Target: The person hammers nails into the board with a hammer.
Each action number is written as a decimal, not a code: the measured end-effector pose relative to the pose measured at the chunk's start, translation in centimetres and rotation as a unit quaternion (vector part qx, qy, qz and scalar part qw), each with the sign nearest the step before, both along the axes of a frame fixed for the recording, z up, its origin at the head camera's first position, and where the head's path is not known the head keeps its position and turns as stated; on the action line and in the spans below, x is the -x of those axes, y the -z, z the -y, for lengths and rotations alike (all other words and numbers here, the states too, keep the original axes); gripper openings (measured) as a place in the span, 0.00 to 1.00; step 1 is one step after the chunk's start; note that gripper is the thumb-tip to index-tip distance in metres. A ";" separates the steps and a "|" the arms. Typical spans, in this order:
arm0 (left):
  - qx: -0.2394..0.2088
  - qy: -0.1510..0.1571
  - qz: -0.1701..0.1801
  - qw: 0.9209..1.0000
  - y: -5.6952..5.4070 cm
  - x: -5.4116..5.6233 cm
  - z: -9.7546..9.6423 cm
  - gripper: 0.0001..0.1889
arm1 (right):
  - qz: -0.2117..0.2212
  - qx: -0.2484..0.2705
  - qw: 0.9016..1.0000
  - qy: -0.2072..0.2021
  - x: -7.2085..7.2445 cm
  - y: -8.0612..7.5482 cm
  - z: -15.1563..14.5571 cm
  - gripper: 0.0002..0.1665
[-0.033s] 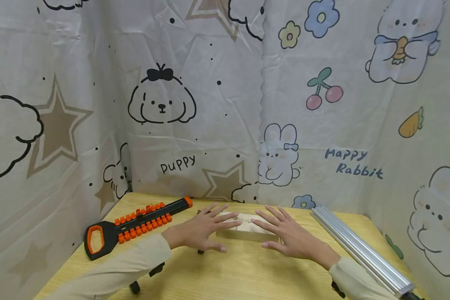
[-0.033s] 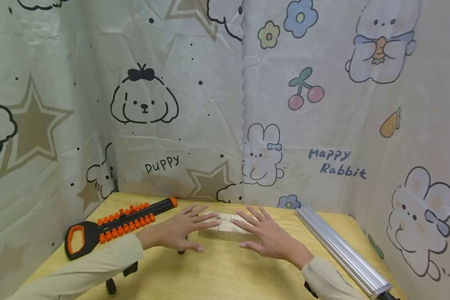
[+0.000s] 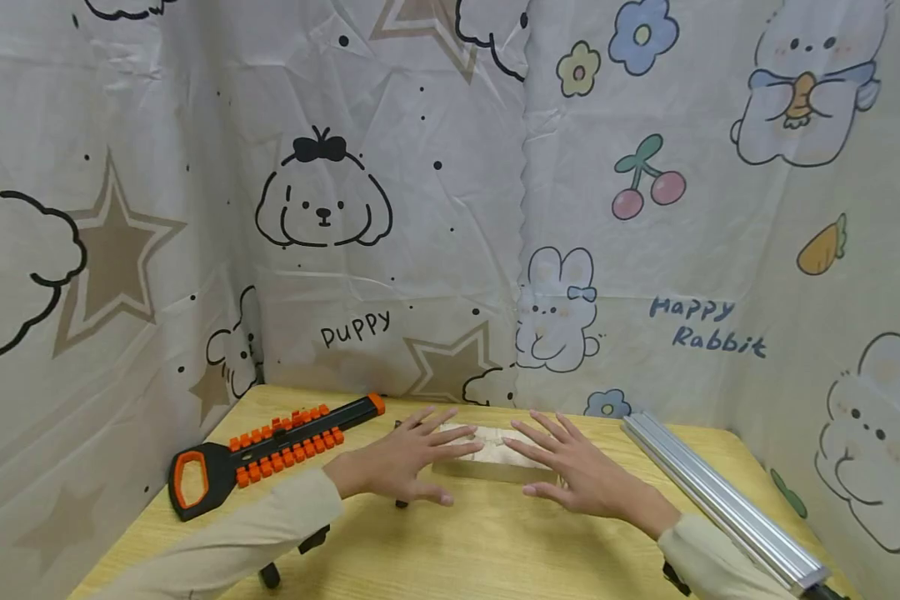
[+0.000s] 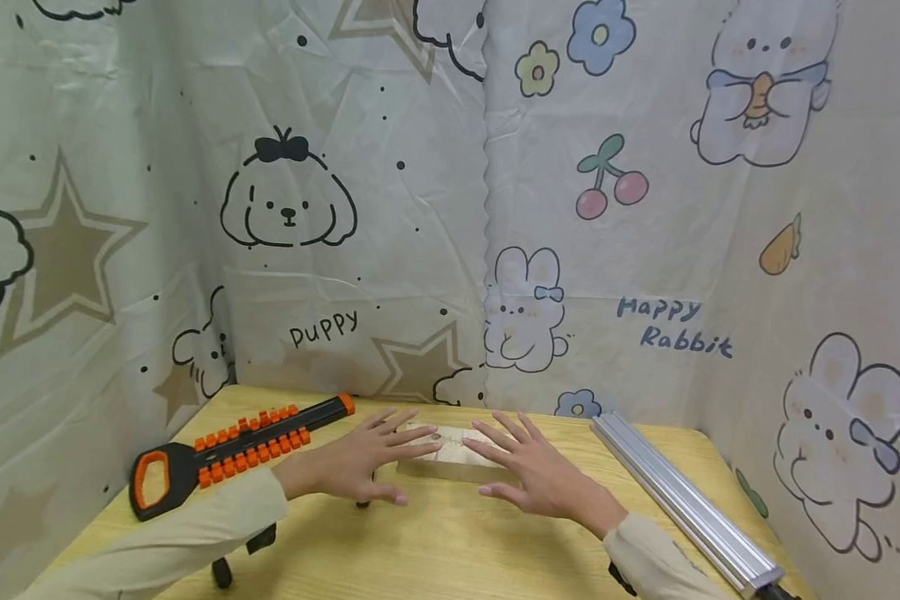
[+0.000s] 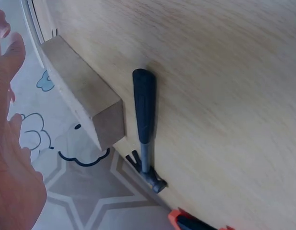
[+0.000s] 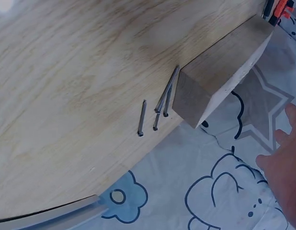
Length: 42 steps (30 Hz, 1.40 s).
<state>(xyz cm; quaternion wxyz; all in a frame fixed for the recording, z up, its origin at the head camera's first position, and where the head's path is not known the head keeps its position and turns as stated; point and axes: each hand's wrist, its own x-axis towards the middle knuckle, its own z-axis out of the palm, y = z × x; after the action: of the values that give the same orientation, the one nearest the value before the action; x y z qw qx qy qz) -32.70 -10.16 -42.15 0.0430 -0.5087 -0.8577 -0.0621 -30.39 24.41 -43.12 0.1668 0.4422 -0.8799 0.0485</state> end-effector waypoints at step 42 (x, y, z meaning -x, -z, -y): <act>-0.024 -0.423 0.190 0.886 2.0 1.0 0.0 0.10 | 0.330 0.235 0.832 0.378 4.4 3.4 -3.9 0.15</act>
<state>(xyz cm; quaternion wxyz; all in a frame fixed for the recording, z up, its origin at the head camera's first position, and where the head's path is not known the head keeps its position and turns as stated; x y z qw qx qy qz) -33.75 -10.12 -44.10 -0.0868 -0.0747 -0.9814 -0.1541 -34.84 28.28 -46.51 -0.0293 -0.0200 -0.9432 0.3303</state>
